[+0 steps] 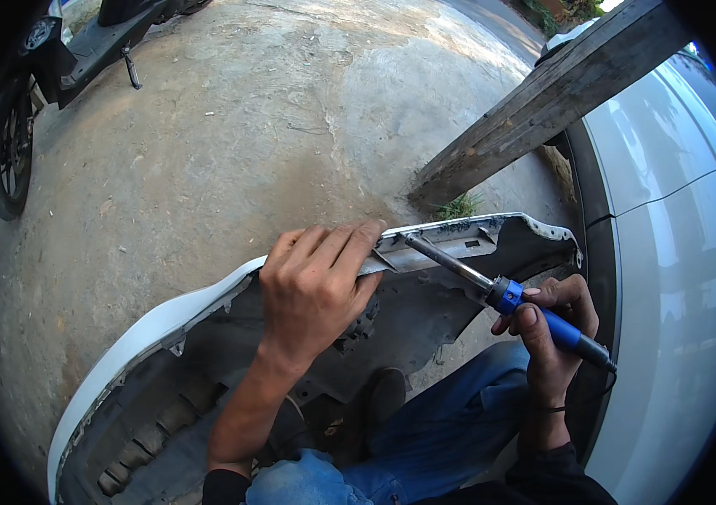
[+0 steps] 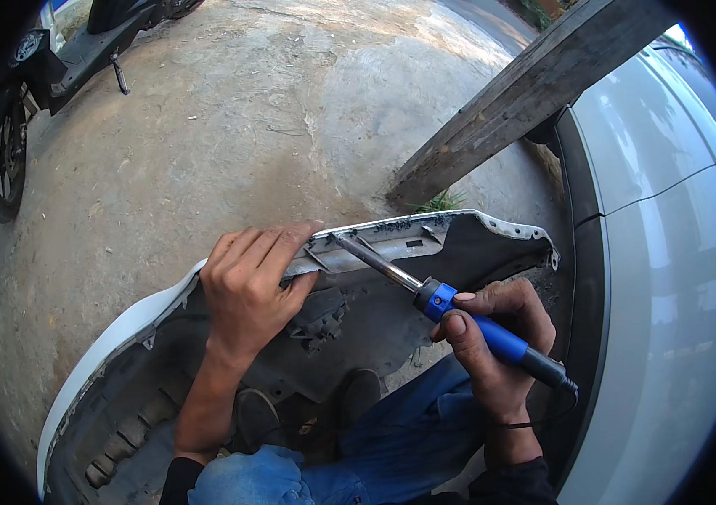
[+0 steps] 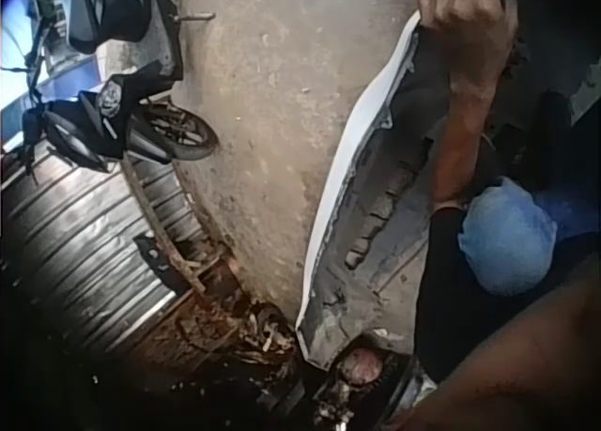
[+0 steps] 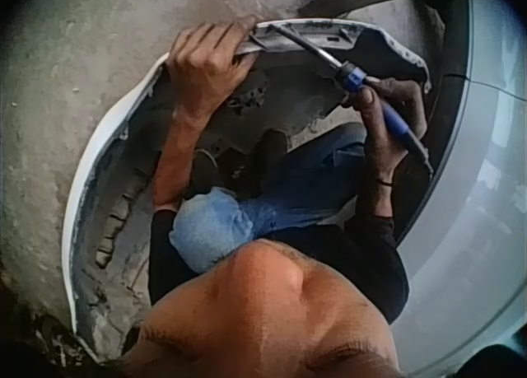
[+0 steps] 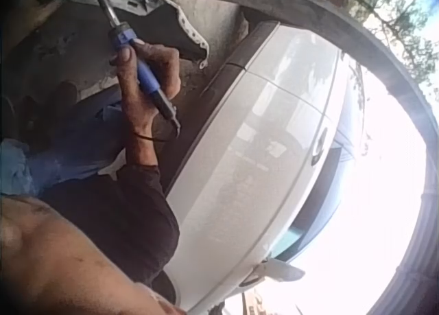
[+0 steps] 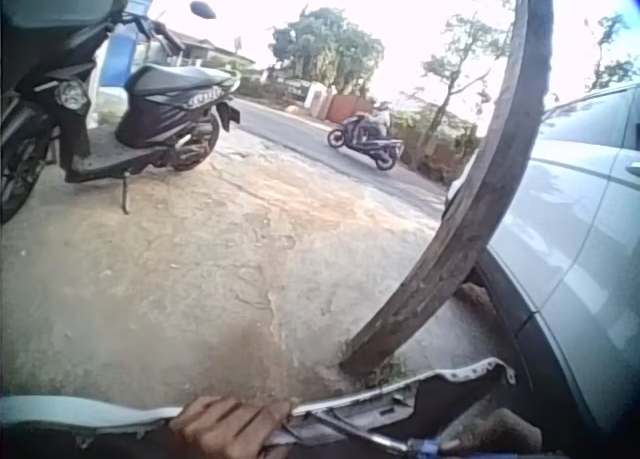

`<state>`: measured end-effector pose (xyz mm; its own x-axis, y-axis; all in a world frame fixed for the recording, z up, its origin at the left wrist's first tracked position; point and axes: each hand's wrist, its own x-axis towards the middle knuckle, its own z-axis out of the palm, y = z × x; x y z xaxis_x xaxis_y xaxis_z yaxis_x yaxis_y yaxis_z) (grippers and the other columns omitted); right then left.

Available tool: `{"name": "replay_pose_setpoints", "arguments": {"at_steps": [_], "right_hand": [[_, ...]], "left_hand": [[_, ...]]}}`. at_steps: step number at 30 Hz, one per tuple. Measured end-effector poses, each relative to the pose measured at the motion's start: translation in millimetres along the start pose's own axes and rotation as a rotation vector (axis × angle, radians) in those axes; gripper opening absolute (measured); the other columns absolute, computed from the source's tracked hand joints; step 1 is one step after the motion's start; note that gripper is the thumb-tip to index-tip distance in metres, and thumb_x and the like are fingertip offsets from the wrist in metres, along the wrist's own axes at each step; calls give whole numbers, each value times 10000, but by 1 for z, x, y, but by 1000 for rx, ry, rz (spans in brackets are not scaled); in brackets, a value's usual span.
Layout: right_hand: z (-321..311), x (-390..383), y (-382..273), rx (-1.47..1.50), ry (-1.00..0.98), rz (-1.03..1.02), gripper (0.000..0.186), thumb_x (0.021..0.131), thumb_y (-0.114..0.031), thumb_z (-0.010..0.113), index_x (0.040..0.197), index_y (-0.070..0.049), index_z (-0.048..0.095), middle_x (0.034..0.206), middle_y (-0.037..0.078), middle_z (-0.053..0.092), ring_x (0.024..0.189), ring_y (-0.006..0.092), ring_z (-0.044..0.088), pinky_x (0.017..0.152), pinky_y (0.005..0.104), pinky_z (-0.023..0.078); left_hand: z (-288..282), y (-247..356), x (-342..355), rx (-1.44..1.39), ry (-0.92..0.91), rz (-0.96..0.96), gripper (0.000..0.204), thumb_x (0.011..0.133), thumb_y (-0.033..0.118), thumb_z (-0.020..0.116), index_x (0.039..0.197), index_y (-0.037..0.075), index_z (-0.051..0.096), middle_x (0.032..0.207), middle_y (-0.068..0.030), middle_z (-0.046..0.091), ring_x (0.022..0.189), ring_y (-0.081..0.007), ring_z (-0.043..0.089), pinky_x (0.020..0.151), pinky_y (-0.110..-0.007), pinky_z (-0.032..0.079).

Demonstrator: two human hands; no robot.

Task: Using a soldering iron and wire to weld and repair a damaged plastic car bumper.

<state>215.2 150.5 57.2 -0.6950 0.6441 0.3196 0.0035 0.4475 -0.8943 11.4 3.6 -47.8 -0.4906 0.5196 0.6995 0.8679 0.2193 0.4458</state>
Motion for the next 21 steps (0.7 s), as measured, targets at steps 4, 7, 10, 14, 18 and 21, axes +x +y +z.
{"name": "replay_pose_setpoints", "arguments": {"at_steps": [4, 7, 10, 14, 18, 21], "right_hand": [[0, -1, -1, -34, -11, -23, 256, 899, -84, 864, 938, 33, 640, 867, 135, 680, 724, 220, 764, 641, 333, 649], [0, -2, 0, -85, -22, -57, 236, 892, -66, 858, 925, 26, 643, 854, 143, 698, 712, 212, 767, 645, 317, 637], [-1, -3, -1, -139, -20, -83, 236, 884, -62, 859, 915, 26, 642, 860, 156, 714, 695, 217, 769, 649, 314, 636], [0, -4, -2, -145, -8, -59, 233, 875, -63, 863, 910, 16, 647, 851, 150, 726, 716, 206, 763, 662, 307, 623], [-2, -5, -1, -222, -6, -85, 243, 862, -83, 881, 909, -4, 656, 829, 139, 743, 743, 175, 741, 669, 299, 593], [1, -5, -2, -202, 12, -77, 250, 856, -90, 888, 906, -11, 655, 825, 137, 747, 739, 165, 730, 664, 297, 582]], "left_hand": [[-1, 1, 0, -4, -14, -1, 486, 677, 92, 881, 1155, 104, 791, 1030, -63, 806, 911, -246, 753, 841, -389, 548], [-2, 1, -1, -8, -19, -6, 495, 675, 94, 880, 1161, 101, 788, 1040, -65, 804, 916, -248, 751, 846, -391, 546], [-2, 1, 0, -10, -20, -2, 491, 676, 95, 880, 1159, 100, 787, 1038, -66, 804, 915, -249, 751, 844, -393, 547], [-1, 0, -2, -2, -16, -3, 490, 680, 96, 878, 1161, 101, 786, 1037, -65, 803, 916, -249, 751, 843, -395, 548], [0, 0, 0, -8, -7, 1, 492, 681, 96, 879, 1164, 101, 784, 1030, -65, 803, 914, -249, 751, 842, -394, 548], [0, 0, 0, -8, -10, 1, 491, 682, 96, 879, 1164, 102, 784, 1028, -65, 803, 914, -249, 752, 843, -394, 549]]}}
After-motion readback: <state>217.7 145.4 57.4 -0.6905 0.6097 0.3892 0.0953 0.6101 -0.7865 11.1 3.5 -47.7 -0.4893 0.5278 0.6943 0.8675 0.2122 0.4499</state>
